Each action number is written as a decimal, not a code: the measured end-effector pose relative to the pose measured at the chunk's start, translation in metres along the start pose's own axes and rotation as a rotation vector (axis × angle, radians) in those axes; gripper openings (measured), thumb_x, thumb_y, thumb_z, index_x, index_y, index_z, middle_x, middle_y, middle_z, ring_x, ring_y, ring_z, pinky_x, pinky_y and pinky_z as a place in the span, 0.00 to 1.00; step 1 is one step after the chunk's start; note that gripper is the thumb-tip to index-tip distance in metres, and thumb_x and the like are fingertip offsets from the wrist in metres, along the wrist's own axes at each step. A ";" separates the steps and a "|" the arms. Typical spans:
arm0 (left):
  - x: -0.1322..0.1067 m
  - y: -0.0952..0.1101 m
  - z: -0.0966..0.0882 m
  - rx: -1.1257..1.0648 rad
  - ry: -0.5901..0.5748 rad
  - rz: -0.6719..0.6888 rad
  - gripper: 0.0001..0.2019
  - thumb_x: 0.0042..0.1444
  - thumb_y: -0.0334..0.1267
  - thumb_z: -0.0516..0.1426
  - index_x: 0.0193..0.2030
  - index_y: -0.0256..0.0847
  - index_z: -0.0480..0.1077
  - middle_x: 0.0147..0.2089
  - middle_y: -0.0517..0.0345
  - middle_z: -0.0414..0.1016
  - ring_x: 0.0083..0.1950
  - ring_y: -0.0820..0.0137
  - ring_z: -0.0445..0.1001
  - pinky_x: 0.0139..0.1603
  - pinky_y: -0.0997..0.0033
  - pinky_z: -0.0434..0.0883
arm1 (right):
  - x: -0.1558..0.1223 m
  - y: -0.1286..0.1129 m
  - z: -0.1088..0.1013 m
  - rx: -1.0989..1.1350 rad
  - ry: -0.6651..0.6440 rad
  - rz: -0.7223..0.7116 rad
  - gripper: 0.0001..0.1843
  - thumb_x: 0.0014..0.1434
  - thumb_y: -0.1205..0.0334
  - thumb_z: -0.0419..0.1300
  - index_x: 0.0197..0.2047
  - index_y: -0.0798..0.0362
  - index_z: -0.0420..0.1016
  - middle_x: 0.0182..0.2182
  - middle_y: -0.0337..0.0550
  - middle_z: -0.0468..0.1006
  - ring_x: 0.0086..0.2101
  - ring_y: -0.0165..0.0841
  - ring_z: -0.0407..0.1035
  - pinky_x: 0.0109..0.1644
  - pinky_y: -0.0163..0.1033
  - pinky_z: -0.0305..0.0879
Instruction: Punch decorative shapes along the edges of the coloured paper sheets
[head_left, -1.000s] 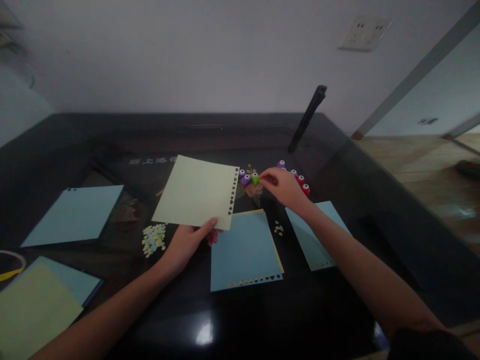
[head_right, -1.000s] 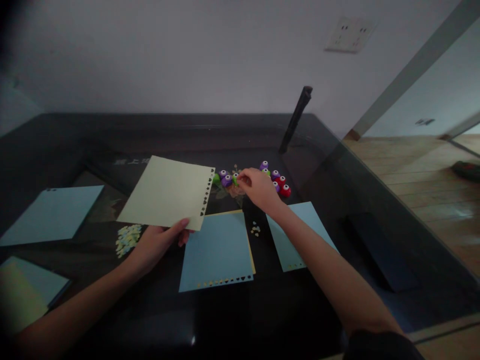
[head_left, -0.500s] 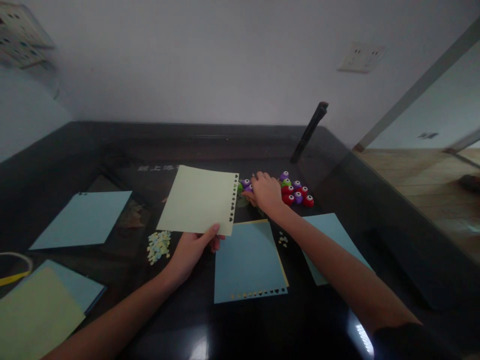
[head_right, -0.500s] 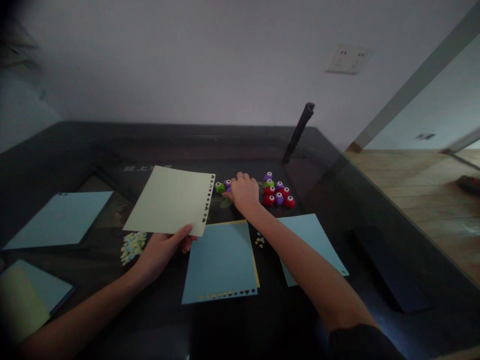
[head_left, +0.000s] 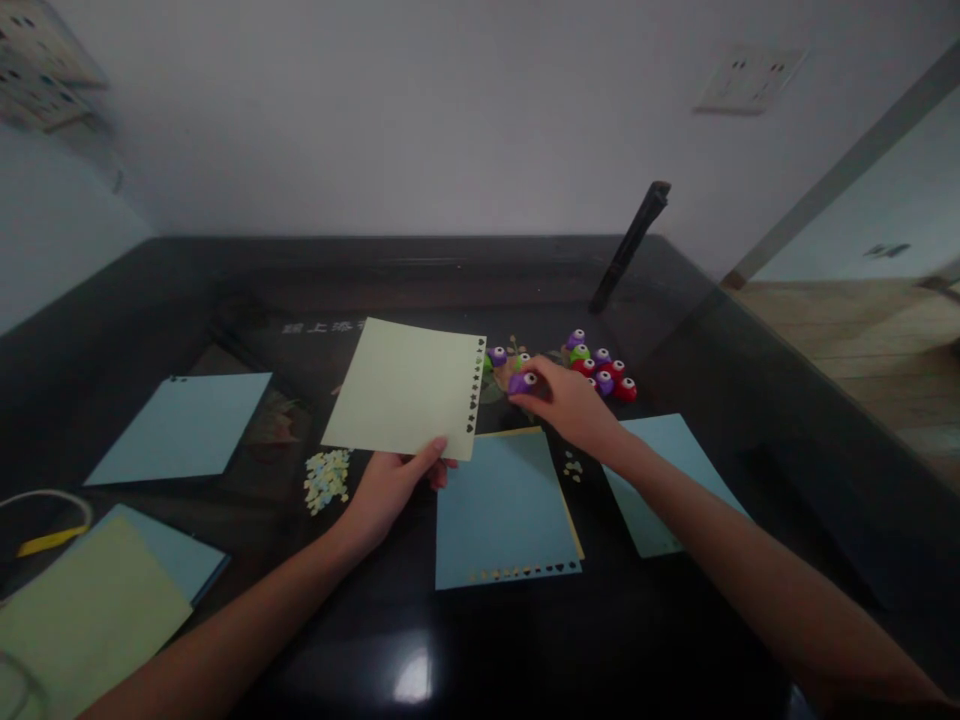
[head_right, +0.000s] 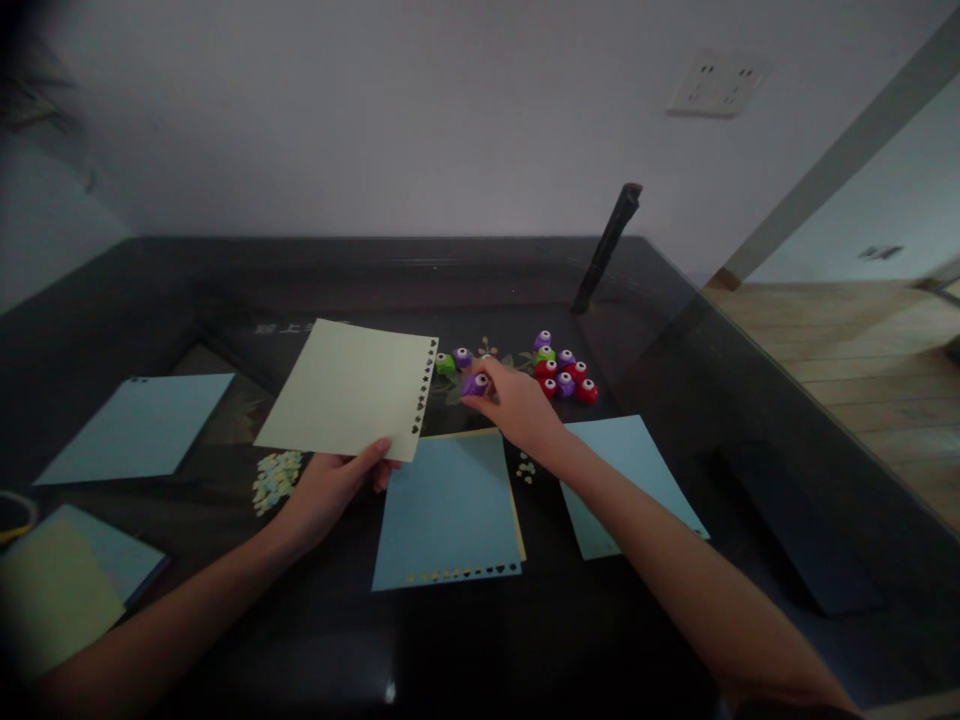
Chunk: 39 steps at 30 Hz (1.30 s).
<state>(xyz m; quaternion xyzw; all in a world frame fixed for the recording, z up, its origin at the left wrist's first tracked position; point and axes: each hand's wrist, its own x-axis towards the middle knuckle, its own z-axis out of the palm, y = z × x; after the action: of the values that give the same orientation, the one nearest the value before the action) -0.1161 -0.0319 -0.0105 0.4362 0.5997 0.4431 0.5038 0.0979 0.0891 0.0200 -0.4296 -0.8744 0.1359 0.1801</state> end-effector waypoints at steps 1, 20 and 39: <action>-0.001 0.001 0.000 0.003 -0.015 -0.002 0.17 0.56 0.47 0.56 0.23 0.37 0.71 0.20 0.58 0.71 0.24 0.71 0.69 0.30 0.70 0.68 | -0.010 0.003 -0.005 0.230 -0.015 0.056 0.13 0.57 0.59 0.61 0.44 0.54 0.69 0.37 0.45 0.78 0.36 0.36 0.74 0.41 0.43 0.70; 0.020 0.041 0.104 0.163 -0.355 0.011 0.18 0.58 0.43 0.54 0.18 0.41 0.69 0.22 0.58 0.75 0.28 0.71 0.72 0.41 0.69 0.72 | -0.121 0.016 -0.027 1.377 0.058 0.582 0.16 0.51 0.59 0.67 0.45 0.44 0.77 0.36 0.38 0.77 0.32 0.28 0.72 0.42 0.41 0.70; 0.021 0.029 0.098 0.263 -0.409 -0.022 0.17 0.58 0.45 0.53 0.21 0.42 0.71 0.24 0.60 0.76 0.30 0.70 0.74 0.46 0.69 0.71 | -0.122 0.010 -0.021 1.401 0.049 0.699 0.16 0.44 0.60 0.70 0.40 0.46 0.79 0.33 0.39 0.78 0.32 0.29 0.69 0.40 0.40 0.69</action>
<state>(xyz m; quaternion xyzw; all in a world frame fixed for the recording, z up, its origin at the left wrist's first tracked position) -0.0193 0.0041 0.0029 0.5723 0.5424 0.2580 0.5583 0.1834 -0.0008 0.0110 -0.4691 -0.3945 0.6953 0.3752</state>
